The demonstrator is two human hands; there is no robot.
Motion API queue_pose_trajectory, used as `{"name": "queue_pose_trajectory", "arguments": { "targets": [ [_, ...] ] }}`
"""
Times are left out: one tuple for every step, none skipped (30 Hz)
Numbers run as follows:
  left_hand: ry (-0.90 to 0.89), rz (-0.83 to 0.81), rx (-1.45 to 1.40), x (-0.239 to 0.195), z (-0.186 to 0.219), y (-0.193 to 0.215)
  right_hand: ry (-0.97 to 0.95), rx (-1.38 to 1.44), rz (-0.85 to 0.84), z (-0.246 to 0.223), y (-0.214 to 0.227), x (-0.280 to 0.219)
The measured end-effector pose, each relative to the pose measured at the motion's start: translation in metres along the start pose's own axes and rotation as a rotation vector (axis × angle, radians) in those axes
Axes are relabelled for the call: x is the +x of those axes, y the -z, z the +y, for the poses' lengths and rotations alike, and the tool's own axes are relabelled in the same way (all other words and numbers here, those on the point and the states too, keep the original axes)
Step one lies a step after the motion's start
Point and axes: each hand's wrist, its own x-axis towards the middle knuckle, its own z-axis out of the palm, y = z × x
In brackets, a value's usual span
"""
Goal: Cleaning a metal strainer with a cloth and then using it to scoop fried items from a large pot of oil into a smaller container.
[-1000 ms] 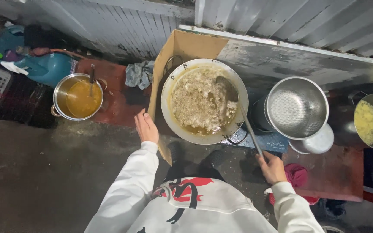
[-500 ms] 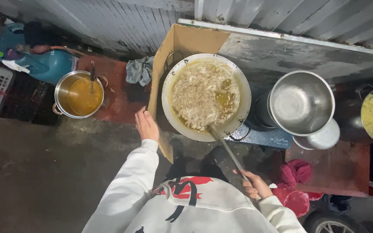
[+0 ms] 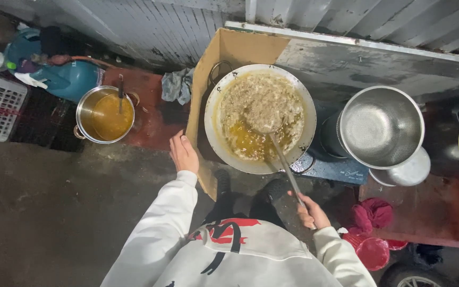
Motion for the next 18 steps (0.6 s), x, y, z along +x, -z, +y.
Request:
{"name": "queue_pose_trajectory", "arguments": {
  "targets": [
    [-0.001, 0.001, 0.001, 0.0, 0.0, 0.0, 0.0, 0.001, -0.001, -0.005, -0.003, 0.002],
    [0.007, -0.008, 0.0, 0.0, 0.0, 0.0, 0.007, -0.048, 0.034, -0.01, -0.005, 0.003],
    [0.015, -0.016, -0.001, 0.0, 0.0, 0.0, 0.014, -0.096, 0.069, -0.015, -0.008, 0.004],
    [0.015, -0.015, -0.001, 0.0, 0.001, 0.001, 0.014, -0.096, 0.068, -0.019, -0.009, 0.008],
    [0.017, -0.018, 0.0, -0.001, 0.002, 0.001, -0.002, -0.117, 0.089, -0.023, -0.011, 0.011],
    [0.02, -0.021, 0.0, -0.001, 0.003, 0.002, -0.017, -0.139, 0.109, -0.028, -0.012, 0.015],
    [0.02, -0.02, 0.001, -0.002, 0.004, 0.002, -0.016, -0.139, 0.108, -0.026, -0.012, 0.02],
    [0.033, -0.027, 0.002, -0.001, 0.006, 0.002, 0.008, -0.13, 0.152, -0.026, -0.012, 0.025],
    [0.046, -0.034, 0.004, -0.001, 0.007, 0.003, 0.032, -0.12, 0.196, -0.024, -0.012, 0.03],
    [0.046, -0.032, 0.004, 0.0, 0.004, 0.001, 0.033, -0.121, 0.194, -0.018, -0.007, 0.039],
    [0.039, -0.027, 0.012, 0.0, 0.001, 0.0, 0.037, -0.121, 0.183, -0.012, -0.002, 0.048],
    [0.032, -0.02, 0.018, 0.001, -0.001, -0.002, 0.042, -0.122, 0.171, -0.008, 0.004, 0.056],
    [0.032, -0.017, 0.017, 0.001, -0.002, -0.003, 0.044, -0.125, 0.17, -0.016, -0.01, 0.049],
    [0.025, -0.021, 0.009, 0.001, -0.003, -0.004, 0.001, -0.151, 0.122, -0.023, -0.025, 0.042],
    [0.018, -0.024, 0.001, 0.0, -0.005, -0.005, -0.041, -0.177, 0.073, -0.031, -0.039, 0.035],
    [0.02, -0.021, -0.001, -0.001, -0.002, -0.006, -0.041, -0.18, 0.072, -0.03, -0.042, 0.035],
    [0.034, -0.032, 0.004, -0.001, 0.0, -0.007, -0.076, -0.151, 0.054, -0.029, -0.044, 0.035],
    [0.047, -0.044, 0.01, -0.002, 0.001, -0.007, -0.111, -0.12, 0.035, -0.027, -0.048, 0.035]
  ]
}}
